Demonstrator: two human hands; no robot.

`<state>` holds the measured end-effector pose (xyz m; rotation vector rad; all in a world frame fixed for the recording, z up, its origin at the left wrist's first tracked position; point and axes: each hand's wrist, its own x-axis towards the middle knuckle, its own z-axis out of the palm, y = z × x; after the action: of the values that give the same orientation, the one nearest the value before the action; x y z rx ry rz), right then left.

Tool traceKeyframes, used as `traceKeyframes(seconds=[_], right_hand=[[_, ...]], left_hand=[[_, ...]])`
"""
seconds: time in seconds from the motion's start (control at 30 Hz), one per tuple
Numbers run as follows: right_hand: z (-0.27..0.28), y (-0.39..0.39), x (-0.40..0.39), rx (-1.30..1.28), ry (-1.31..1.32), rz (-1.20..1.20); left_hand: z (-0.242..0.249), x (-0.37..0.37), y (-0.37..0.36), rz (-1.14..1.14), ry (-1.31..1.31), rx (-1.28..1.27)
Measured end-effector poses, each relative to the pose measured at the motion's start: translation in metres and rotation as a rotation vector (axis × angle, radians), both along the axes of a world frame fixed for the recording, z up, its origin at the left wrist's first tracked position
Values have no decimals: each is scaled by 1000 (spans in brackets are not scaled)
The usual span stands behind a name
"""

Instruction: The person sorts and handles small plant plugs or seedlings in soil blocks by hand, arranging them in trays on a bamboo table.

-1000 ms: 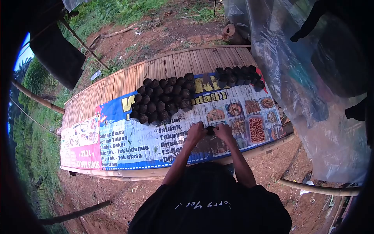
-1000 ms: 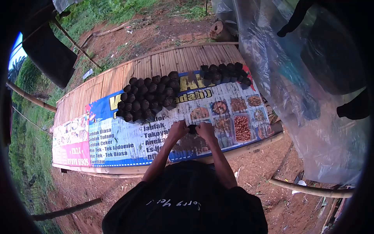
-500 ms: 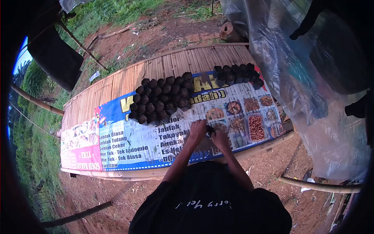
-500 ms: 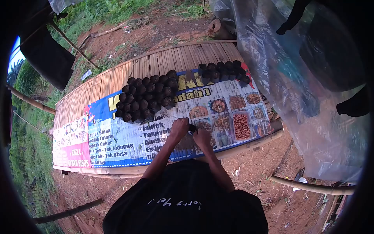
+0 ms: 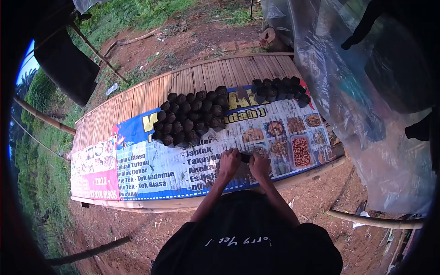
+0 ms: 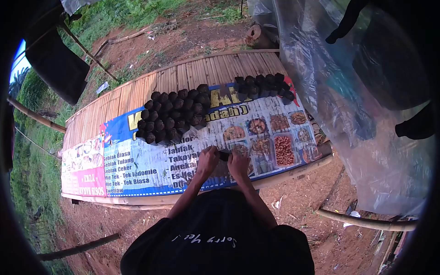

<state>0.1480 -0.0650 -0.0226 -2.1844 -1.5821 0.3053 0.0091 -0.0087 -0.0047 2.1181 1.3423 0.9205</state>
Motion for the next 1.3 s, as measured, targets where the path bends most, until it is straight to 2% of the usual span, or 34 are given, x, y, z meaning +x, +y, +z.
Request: traceKeyframes(seconds=[0.13,0.23,0.37,0.43,0.63,0.73,0.8,0.93,1.03,1.13,1.3], right_hand=[[6,1,1,-53,-13,-5],[11,1,0,-80,10,-13],[-6,6,4,-57,-15,-14],[8,-3,1,-76,-7,3],[0,-2,4,-43,-59,29],[-7,2,5,-113,-45,33],[-7,0,6,-90,-46,41],[-2,-1,6,-24,-28,68],[-9,2,5,-111,-43,47],[7,-1,5,-95,-4,66],[-5,2,9,-82,-42,89]], left_hand=[[3,3,4,-19,30,21],[0,1,0,22,-16,-39],[4,0,3,-24,29,-91],[4,-1,-4,-8,16,-113],[6,-3,-3,-47,60,-242],[1,-2,-6,-8,12,-204],[2,-1,-1,-11,76,-212],[4,-2,-4,4,-3,-222],[4,-3,-2,-18,45,-236],[5,-4,-9,-21,13,-253],[1,-7,-4,-27,1,-250]])
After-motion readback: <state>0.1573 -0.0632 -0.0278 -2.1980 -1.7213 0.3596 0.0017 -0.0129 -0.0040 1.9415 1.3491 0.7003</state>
